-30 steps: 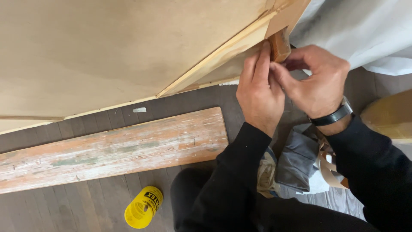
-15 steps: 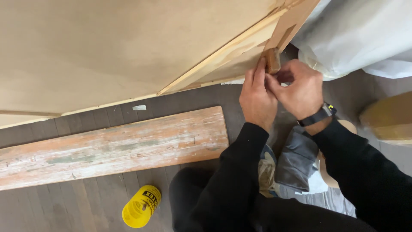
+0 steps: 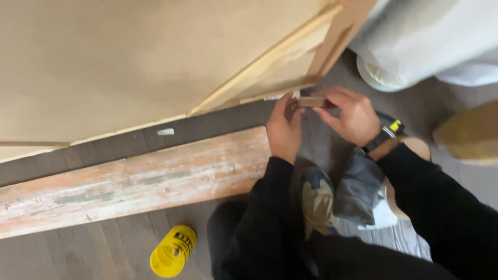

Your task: Taping and securing the back of a large wooden picture frame.

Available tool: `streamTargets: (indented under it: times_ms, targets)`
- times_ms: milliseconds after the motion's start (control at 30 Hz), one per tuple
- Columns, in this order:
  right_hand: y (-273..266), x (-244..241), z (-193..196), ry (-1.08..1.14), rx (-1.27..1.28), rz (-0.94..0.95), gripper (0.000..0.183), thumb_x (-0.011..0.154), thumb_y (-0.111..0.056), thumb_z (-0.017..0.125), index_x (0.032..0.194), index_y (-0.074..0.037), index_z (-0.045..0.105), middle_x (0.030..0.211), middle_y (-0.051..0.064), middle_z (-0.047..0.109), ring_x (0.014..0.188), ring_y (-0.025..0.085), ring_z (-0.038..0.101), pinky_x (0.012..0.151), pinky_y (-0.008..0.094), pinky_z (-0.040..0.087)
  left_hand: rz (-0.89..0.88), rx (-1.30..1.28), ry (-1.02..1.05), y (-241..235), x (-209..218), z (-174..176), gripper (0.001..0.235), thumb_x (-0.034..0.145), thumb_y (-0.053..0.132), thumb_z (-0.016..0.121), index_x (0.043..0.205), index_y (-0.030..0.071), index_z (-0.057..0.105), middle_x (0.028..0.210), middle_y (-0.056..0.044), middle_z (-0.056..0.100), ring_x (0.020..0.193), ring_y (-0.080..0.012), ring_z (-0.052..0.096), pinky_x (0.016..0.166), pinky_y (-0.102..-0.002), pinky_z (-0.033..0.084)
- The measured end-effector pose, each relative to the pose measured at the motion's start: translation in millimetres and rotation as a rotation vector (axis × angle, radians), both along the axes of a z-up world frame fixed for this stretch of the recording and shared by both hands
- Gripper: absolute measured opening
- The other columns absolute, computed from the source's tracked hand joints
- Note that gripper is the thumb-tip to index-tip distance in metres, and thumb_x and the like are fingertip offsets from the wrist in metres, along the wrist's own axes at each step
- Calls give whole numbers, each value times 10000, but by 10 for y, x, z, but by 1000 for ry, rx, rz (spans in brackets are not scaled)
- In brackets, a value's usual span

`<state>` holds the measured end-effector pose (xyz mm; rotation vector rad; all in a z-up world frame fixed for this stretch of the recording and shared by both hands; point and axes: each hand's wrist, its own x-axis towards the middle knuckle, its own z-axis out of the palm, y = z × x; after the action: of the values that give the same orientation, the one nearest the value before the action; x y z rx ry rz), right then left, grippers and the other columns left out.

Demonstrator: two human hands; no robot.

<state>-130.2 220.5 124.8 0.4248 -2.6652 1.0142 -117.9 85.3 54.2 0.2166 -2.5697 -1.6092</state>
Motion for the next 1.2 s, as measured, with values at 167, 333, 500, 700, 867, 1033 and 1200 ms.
streamTargets:
  times_ms: [167, 333, 500, 700, 867, 1033, 1200]
  targets:
    - [-108, -11, -130, -27, -110, -41, 133, 859, -52, 747, 953, 16, 680, 801, 158, 657, 733, 361, 664, 596, 377, 550, 168, 109, -52, 77, -52, -54, 312, 756, 203, 758, 1056, 182, 670, 1000, -31, 654, 946, -222, 662, 770, -281, 560]
    - [-50, -165, -474, -331, -434, -454, 149, 832, -176, 815, 870, -106, 688, 720, 61, 663, 656, 113, 641, 560, 223, 513, 320, 184, 112, 273, -279, 94, 248, 771, 130, 744, 1002, 100, 659, 1020, -82, 607, 937, -285, 659, 706, -261, 591]
    - [-102, -203, -624, -547, -749, -534, 226, 876, -253, 767, 859, -52, 665, 737, 112, 671, 668, 142, 669, 618, 255, 559, 359, 105, 95, 362, -351, 18, 228, 749, 195, 753, 938, 118, 650, 934, -59, 604, 873, -257, 661, 645, -264, 586]
    - [-279, -172, -473, -791, -1266, -531, 464, 861, -374, 723, 986, 40, 554, 913, 185, 615, 862, 299, 660, 803, 427, 562, 324, -19, 46, 329, -356, 79, 199, 732, 258, 744, 869, 150, 648, 855, -13, 606, 780, -221, 664, 631, -320, 577]
    - [-415, -201, -221, -753, -1348, -532, 515, 831, -427, 737, 931, 26, 514, 919, 201, 588, 905, 328, 642, 867, 453, 531, 257, -166, 32, 252, -350, 155, 196, 768, 355, 701, 858, 189, 648, 833, 13, 602, 778, -253, 664, 660, -410, 577]
    - [-400, -225, -363, -735, -1404, -576, 531, 781, -475, 765, 834, -1, 532, 900, 194, 581, 928, 341, 640, 886, 432, 524, 228, -268, 72, 229, -353, 94, 218, 770, 395, 684, 832, 191, 639, 814, 19, 605, 750, -257, 671, 642, -432, 580]
    - [-365, -250, -597, -741, -1327, -572, 637, 784, -499, 772, 1009, 21, 480, 889, 189, 604, 871, 321, 663, 858, 461, 542, 89, -160, -227, 35, -215, 108, 262, 848, 412, 611, 1005, 206, 654, 932, -25, 683, 905, -275, 673, 775, -454, 558]
